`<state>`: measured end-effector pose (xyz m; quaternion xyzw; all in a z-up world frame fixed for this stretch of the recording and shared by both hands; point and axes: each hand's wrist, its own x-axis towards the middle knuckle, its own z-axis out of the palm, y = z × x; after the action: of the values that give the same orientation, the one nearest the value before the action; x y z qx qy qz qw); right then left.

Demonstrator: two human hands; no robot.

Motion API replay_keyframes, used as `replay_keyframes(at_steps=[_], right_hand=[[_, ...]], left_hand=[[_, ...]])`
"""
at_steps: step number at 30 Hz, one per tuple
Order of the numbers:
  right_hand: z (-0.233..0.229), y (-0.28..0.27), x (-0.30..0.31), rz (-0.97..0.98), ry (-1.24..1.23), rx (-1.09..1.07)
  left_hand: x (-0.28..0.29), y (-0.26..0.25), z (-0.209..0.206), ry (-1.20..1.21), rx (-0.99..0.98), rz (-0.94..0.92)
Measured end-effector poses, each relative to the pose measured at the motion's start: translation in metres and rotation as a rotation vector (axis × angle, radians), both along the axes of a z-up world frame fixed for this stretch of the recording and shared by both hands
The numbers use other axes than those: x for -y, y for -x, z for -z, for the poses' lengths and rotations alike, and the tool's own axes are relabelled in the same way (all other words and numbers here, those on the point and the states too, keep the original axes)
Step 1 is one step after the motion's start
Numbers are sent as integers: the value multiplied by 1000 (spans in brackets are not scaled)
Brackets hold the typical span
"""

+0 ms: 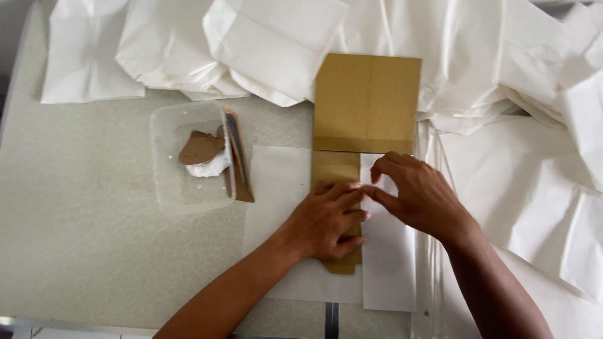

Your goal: The person is assembling paper bags by aligning them with a cardboard template, applying glue with a small cardboard piece, and folding the edges.

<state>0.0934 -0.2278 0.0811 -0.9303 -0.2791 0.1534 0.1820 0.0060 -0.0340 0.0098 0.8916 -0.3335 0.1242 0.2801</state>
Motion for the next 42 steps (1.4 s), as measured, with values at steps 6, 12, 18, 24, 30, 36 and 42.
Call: replay_keyframes(at_steps=[6,12,18,24,30,36,42], right_hand=[[0,0,-80,-172,-295,239],[-5,10,-195,-463,-345,370],[28,0,-277,-611,-210,363],[42,0,-304,-603,-43,452],[8,-1,-304,-495,-52,411],[-9,-26,-293,-314,-421,46],[-19,-40,-270,-192,-478,-79]], left_hand=[[-2,-2,8,4,-10,-17],[-10,-8,-29,-117,-288,40],[-29,-1,-15,8,-249,-6],[-26,1,12,159,-187,-14],[-8,2,33,304,-124,2],[10,0,40,450,-61,46],[4,1,29,205,-35,36]])
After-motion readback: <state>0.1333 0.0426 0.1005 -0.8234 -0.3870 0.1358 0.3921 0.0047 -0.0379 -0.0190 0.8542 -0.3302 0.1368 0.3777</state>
